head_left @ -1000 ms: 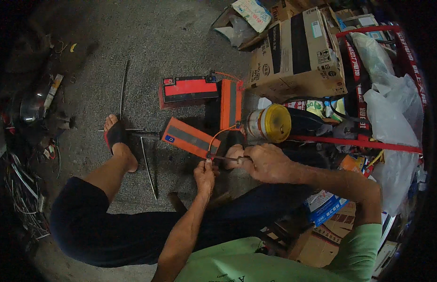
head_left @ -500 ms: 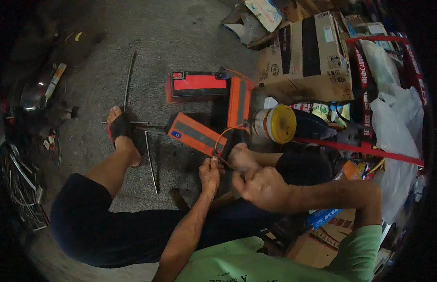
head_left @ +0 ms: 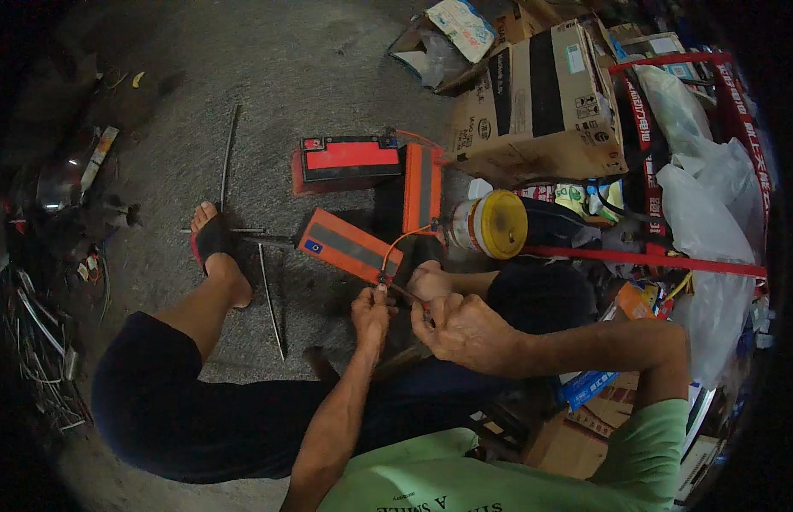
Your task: The person sits on the floor and uses a screwdriver to tighten screws on the terminals of several red and black batteries. They manipulate the wires and adjust the battery positions to ensure the connections are secure.
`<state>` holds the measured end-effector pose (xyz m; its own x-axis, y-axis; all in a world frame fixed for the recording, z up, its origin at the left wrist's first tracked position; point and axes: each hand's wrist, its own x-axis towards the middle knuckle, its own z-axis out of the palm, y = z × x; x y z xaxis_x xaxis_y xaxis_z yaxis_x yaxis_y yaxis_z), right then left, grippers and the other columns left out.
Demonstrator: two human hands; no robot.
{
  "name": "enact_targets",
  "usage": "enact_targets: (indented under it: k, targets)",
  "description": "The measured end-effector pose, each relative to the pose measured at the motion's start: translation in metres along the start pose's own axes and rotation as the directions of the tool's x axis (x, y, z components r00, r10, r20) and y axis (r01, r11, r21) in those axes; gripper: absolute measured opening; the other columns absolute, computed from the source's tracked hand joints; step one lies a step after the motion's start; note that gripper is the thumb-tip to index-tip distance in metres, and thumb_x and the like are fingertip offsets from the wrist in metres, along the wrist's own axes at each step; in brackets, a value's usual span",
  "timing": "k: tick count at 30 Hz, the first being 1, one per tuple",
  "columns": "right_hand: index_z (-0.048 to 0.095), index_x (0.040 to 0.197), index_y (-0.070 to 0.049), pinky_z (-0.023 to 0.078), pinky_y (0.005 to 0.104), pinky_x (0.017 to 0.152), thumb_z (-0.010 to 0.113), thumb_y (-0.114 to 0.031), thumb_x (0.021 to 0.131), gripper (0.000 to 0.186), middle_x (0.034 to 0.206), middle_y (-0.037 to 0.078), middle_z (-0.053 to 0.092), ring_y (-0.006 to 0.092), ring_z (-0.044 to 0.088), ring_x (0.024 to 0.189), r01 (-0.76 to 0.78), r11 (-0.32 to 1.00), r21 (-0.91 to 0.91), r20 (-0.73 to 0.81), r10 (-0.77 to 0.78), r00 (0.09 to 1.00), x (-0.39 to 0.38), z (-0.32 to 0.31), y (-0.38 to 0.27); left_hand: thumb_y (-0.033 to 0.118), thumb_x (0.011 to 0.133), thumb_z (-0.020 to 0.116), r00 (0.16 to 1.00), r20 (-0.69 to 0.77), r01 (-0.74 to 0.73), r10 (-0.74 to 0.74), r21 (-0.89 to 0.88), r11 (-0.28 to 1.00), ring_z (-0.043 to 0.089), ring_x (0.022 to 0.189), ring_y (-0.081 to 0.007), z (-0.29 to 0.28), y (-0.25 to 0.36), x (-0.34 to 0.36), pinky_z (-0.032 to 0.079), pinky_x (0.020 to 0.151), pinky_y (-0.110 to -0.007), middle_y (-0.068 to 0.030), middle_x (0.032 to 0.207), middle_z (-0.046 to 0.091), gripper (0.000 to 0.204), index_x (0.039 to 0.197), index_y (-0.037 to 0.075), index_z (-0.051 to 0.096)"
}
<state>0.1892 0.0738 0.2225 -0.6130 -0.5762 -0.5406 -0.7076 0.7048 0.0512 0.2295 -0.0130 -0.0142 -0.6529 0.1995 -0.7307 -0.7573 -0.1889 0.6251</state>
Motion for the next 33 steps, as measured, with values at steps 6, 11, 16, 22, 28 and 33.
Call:
enact_targets:
  k: [6, 11, 16, 22, 28, 33]
  targets:
    - [0.063, 0.114, 0.005, 0.047, 0.0307, 0.041, 0.064, -0.011, 0.073, 0.044, 0.066, 0.013, 0.057, 0.0197, 0.060, 0.057, 0.069, 0.991, -0.114, 0.044, -0.064, 0.997, -0.001, 0.003, 0.006, 0.023, 0.100, 0.055, 0.998, -0.011, 0.063, -0.063, -0.016, 0.998, 0.059, 0.059, -0.0155, 0.002, 0.004, -0.001, 0.048, 0.055, -0.032, -0.0082, 0.072, 0.062, 0.028, 0.088, -0.002, 0.060]
    - [0.065, 0.111, 0.004, 0.046, 0.0314, 0.040, 0.065, -0.013, 0.070, 0.044, 0.067, 0.013, 0.059, 0.0195, 0.060, 0.056, -0.038, 0.999, 0.035, 0.022, 0.037, 0.999, 0.003, 0.018, -0.005, 0.023, 0.101, 0.054, 0.999, -0.005, -0.049, 0.048, -0.084, 0.995, 0.060, 0.061, -0.0156, 0.005, -0.010, 0.002, 0.050, 0.056, -0.031, -0.0083, 0.073, 0.063, 0.028, 0.090, -0.002, 0.060]
    - [0.065, 0.110, 0.004, 0.046, 0.0317, 0.039, 0.065, -0.013, 0.069, 0.044, 0.065, 0.013, 0.061, 0.0199, 0.062, 0.057, -0.088, 0.994, 0.057, 0.056, 0.085, 0.995, 0.005, 0.008, -0.005, 0.022, 0.101, 0.053, 0.991, 0.005, -0.131, 0.132, -0.097, 0.987, 0.060, 0.062, -0.0152, 0.004, -0.021, 0.005, 0.050, 0.056, -0.031, -0.0074, 0.072, 0.063, 0.027, 0.091, -0.001, 0.060]
    - [0.066, 0.108, 0.005, 0.051, 0.0344, 0.044, 0.066, -0.012, 0.069, 0.042, 0.067, 0.014, 0.066, 0.0215, 0.067, 0.061, -0.164, 0.973, 0.163, 0.054, 0.157, 0.986, 0.007, 0.006, -0.004, 0.022, 0.102, 0.053, 0.986, 0.031, -0.165, 0.165, 0.011, 0.986, 0.057, 0.061, -0.0120, 0.000, -0.014, 0.002, 0.049, 0.056, -0.029, -0.0048, 0.072, 0.061, 0.028, 0.087, 0.000, 0.059]
    - [0.067, 0.101, 0.005, 0.054, 0.0363, 0.050, 0.067, -0.011, 0.068, 0.036, 0.066, 0.012, 0.067, 0.0242, 0.070, 0.066, -0.163, 0.945, 0.283, -0.033, 0.179, 0.983, 0.007, 0.007, 0.008, 0.022, 0.102, 0.053, 0.986, 0.025, -0.167, 0.165, 0.081, 0.983, 0.054, 0.062, -0.0095, 0.003, -0.006, -0.001, 0.045, 0.055, -0.027, -0.0029, 0.071, 0.059, 0.029, 0.082, 0.001, 0.058]
    - [0.070, 0.090, -0.002, 0.051, 0.0403, 0.065, 0.068, -0.013, 0.070, 0.024, 0.071, 0.010, 0.069, 0.0238, 0.070, 0.071, -0.072, 0.972, 0.223, -0.100, 0.096, 0.990, 0.016, 0.010, 0.013, 0.025, 0.100, 0.057, 0.968, 0.029, -0.251, 0.251, 0.001, 0.968, 0.053, 0.064, -0.0096, -0.005, -0.029, 0.014, 0.043, 0.055, -0.030, -0.0023, 0.070, 0.059, 0.033, 0.078, 0.000, 0.058]
